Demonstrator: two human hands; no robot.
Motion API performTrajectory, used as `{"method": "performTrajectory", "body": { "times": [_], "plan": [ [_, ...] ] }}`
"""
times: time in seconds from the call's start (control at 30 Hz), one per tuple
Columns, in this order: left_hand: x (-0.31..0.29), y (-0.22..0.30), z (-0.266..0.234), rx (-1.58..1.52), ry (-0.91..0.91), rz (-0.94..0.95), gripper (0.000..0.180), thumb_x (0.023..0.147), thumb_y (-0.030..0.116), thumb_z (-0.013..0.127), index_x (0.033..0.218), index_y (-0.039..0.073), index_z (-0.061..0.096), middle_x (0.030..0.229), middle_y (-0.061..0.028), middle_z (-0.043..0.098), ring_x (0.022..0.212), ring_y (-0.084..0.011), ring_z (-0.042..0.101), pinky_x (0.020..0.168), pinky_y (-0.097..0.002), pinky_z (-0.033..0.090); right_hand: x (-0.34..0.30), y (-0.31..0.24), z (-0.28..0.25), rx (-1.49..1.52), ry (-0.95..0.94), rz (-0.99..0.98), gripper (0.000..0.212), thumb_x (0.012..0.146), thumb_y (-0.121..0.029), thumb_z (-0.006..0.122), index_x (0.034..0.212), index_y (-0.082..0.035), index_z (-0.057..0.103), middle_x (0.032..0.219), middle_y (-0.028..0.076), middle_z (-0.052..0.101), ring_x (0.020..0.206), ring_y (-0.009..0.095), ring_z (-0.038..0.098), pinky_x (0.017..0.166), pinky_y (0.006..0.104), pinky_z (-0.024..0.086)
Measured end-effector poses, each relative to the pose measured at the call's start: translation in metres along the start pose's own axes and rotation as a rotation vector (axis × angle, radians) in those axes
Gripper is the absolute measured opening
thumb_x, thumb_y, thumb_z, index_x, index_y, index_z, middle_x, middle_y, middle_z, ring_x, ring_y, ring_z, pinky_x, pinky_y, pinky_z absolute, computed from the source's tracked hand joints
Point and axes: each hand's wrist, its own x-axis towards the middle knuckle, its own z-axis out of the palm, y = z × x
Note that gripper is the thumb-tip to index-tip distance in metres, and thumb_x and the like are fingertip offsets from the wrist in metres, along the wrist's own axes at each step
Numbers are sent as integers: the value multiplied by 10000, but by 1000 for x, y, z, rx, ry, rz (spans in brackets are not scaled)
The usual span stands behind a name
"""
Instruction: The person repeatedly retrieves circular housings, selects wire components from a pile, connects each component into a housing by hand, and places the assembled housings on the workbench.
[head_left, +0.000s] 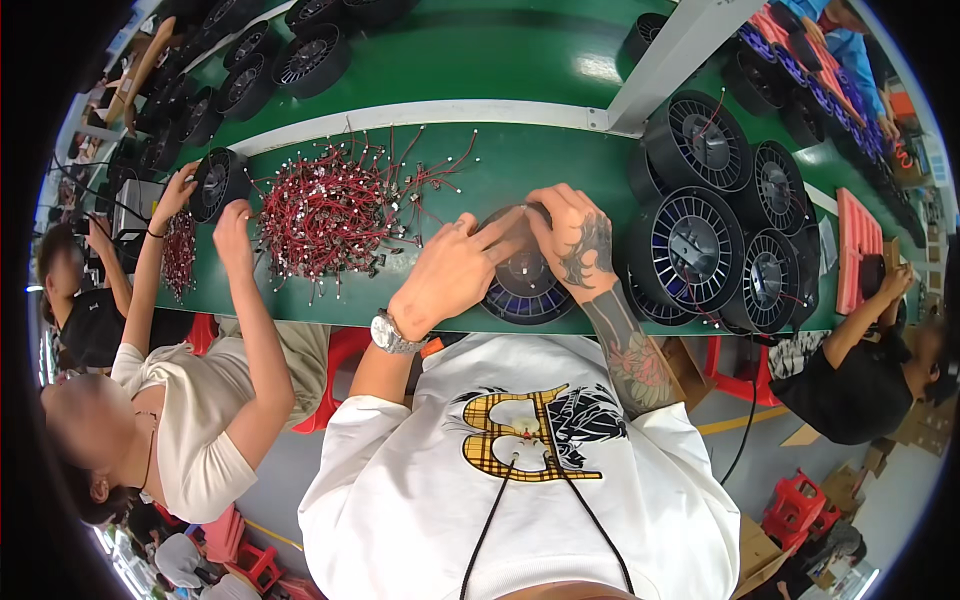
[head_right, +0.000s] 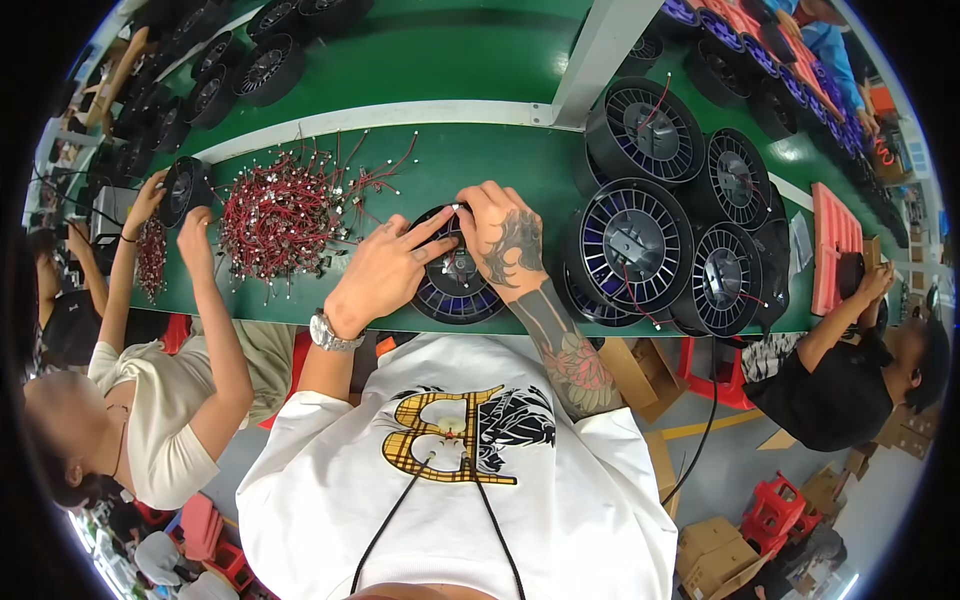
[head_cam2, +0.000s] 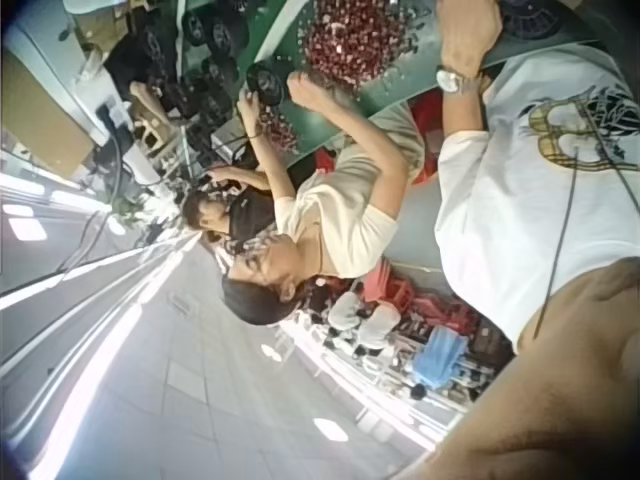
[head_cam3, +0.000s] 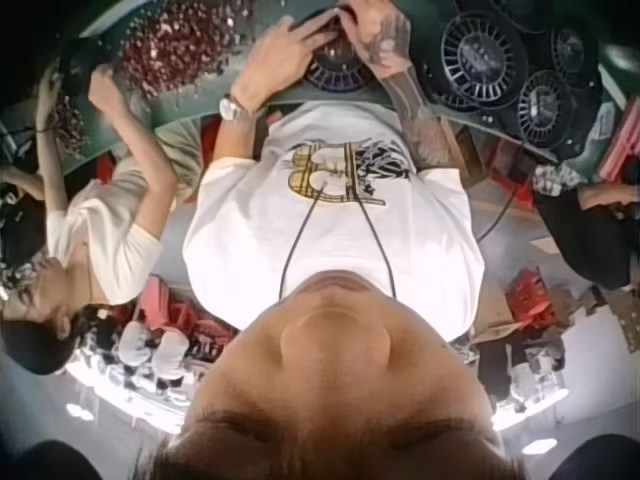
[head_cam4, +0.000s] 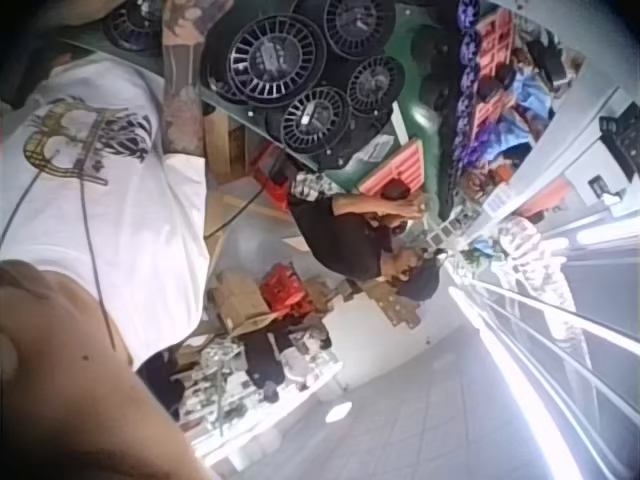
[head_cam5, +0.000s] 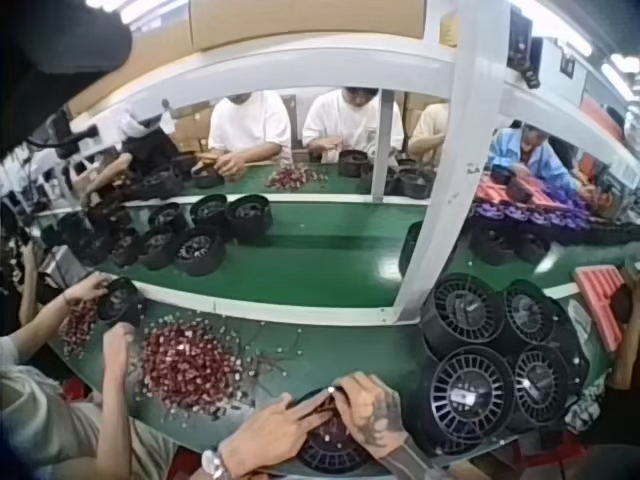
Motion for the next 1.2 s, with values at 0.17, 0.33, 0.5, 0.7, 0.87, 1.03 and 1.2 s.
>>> {"method": "performTrajectory", "body": {
  "times": [0.17,0.33,0.5,0.7,0.87,1.03,1.2],
  "plan": [
    [0,-3,2,18,43,13,526,762,0,637,1260,146,727,1569,7,515,952,-296,578,877,-399,567,2,1,2,26,-20,48,162,867,-115,736,1021,-72,712,957,102,697,912,326,681,788,431,555],
    [0,-1,-2,-4,4,-17,513,769,-4,630,1250,146,727,1554,16,532,942,-296,578,869,-400,567,3,-3,2,38,-33,77,138,864,-101,723,995,-68,697,938,102,686,900,329,674,777,436,549],
    [-3,0,0,-33,7,-45,460,791,-21,614,1205,135,738,1557,-10,524,959,-319,632,859,-415,581,3,-10,3,13,-19,79,115,852,-77,715,956,-52,674,910,111,676,877,336,667,770,442,540],
    [-47,-9,14,-455,249,-115,386,790,-76,636,1115,98,752,1558,-86,512,1089,-377,697,906,-424,601,1,-8,4,14,11,48,124,851,-80,712,955,-52,650,906,102,664,870,339,656,770,451,532],
    [-58,-4,25,-567,266,-187,309,722,-39,805,1009,55,737,1530,-142,531,1214,-385,677,973,-427,594,1,-7,5,-57,-8,-28,191,861,-64,702,1044,-58,647,1005,106,673,932,341,661,819,444,530],
    [-57,-24,36,-553,331,-163,358,673,83,913,971,63,717,1510,-154,545,1196,-358,685,975,-425,587,-8,-17,-19,77,206,-29,381,877,-35,697,1252,-50,631,1230,163,651,1026,348,665,895,432,525],
    [-17,-91,-12,-453,456,-291,341,707,12,888,987,13,694,1505,-156,543,1227,-289,670,986,-368,584,-41,-30,-60,7,314,-102,510,879,-23,701,1374,-11,578,1319,204,609,1058,355,656,932,440,516]
  ]
}}
